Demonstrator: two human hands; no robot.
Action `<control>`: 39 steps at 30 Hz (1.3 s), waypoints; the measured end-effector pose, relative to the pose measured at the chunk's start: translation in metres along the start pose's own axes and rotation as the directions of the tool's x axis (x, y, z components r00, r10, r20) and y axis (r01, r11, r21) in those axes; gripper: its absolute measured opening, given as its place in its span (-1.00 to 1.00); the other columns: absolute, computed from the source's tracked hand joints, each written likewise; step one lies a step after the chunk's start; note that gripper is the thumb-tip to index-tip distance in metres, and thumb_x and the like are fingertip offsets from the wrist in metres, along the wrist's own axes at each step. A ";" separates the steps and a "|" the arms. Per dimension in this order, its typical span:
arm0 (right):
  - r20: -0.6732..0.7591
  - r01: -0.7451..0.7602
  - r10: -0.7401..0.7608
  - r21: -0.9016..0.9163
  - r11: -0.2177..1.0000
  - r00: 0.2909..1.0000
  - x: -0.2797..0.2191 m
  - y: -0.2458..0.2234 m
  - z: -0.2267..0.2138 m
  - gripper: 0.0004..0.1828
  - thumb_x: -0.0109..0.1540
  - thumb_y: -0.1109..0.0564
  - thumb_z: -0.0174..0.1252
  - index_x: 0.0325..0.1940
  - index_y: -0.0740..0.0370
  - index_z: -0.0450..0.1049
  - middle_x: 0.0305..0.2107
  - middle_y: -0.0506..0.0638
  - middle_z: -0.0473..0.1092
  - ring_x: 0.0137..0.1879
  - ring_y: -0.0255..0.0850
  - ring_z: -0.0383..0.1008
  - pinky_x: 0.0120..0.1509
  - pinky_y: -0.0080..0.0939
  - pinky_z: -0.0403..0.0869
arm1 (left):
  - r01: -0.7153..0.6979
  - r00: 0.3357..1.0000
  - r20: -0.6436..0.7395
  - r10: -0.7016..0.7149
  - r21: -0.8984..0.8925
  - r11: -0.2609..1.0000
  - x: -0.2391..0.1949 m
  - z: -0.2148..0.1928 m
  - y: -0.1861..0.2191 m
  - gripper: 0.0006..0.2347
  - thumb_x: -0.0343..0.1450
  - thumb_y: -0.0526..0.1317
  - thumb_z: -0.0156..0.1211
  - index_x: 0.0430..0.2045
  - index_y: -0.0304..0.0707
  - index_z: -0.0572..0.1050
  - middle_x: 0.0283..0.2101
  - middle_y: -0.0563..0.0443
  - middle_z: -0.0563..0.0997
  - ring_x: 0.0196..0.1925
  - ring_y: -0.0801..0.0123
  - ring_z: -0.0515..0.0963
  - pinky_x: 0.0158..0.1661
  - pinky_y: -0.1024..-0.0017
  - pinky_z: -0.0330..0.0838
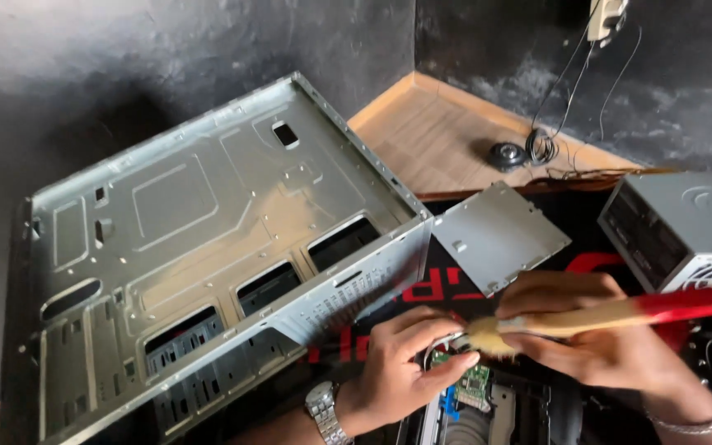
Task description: The person uses a screwdriver to remove screws from a small electronic component, likely a hard drive, and then uses a brush to clean the circuit board and internal parts.
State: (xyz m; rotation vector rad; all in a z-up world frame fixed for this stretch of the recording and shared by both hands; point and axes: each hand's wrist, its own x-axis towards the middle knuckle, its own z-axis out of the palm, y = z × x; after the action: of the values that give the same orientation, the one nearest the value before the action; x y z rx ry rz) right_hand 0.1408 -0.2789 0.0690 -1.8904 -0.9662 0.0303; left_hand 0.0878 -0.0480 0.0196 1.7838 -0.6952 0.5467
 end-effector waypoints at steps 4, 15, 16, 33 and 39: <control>0.014 0.231 -0.231 -0.009 0.973 0.973 -0.004 0.018 0.001 -0.74 0.19 -0.05 0.26 -0.11 0.06 0.62 -0.19 0.00 0.62 -0.17 -0.22 0.74 -0.11 -0.29 0.77 | 0.021 1.000 -0.005 -0.022 -0.069 0.997 0.004 0.002 0.001 -0.87 0.37 -0.30 0.30 -0.34 -0.44 0.55 -0.30 -0.17 0.65 -0.30 0.21 0.67 -0.29 0.39 0.62; -0.308 0.166 -0.314 -0.425 0.890 0.898 -0.001 0.015 0.011 -0.80 0.12 0.06 0.32 -0.32 0.25 0.59 -0.30 0.06 0.59 -0.25 -0.16 0.67 -0.23 -0.32 0.64 | 0.520 0.798 0.155 -0.582 -0.666 0.536 -0.006 0.006 -0.016 -0.85 0.27 -0.43 0.45 -0.48 -0.41 0.52 -0.24 -0.30 0.71 -0.25 0.20 0.74 -0.21 0.32 0.76; -0.208 0.263 -0.315 -0.246 0.933 0.926 0.000 0.012 0.010 -0.79 0.11 0.02 0.35 -0.32 0.20 0.58 -0.34 0.03 0.61 -0.33 -0.22 0.71 -0.31 -0.39 0.70 | 0.479 0.819 0.145 -0.556 -0.705 0.522 -0.009 0.008 -0.020 -0.86 0.27 -0.45 0.44 -0.53 -0.38 0.52 -0.24 -0.23 0.70 -0.18 0.20 0.73 -0.15 0.29 0.72; -0.054 0.278 -0.275 0.049 0.959 0.960 -0.004 0.004 -0.006 -0.83 0.19 0.16 0.34 -0.24 0.30 0.53 -0.34 0.06 0.58 -0.29 -0.09 0.67 -0.24 -0.21 0.66 | 0.408 0.586 -0.270 -0.764 -0.717 0.566 -0.008 0.043 -0.026 -0.72 -0.01 -0.71 0.36 -0.73 -0.44 0.40 -0.55 -0.44 0.69 -0.48 -0.14 0.77 -0.27 -0.01 0.76; -0.028 0.300 -0.299 0.039 0.953 0.954 0.002 0.003 -0.003 -0.73 0.26 -0.04 0.26 -0.15 0.22 0.52 -0.31 0.05 0.55 -0.28 -0.11 0.66 -0.20 -0.22 0.60 | 0.314 0.705 -0.207 -0.679 -0.767 0.560 -0.008 0.039 -0.032 -0.71 0.09 -0.59 0.41 -0.71 -0.32 0.35 -0.50 -0.62 0.70 -0.44 -0.17 0.79 -0.33 0.03 0.70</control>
State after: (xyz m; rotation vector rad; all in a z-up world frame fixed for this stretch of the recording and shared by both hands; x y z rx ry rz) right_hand 0.1454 -0.2810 0.0691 -1.6843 -1.2185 -0.1486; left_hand 0.1049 -0.0760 -0.0192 0.9724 0.0478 0.2412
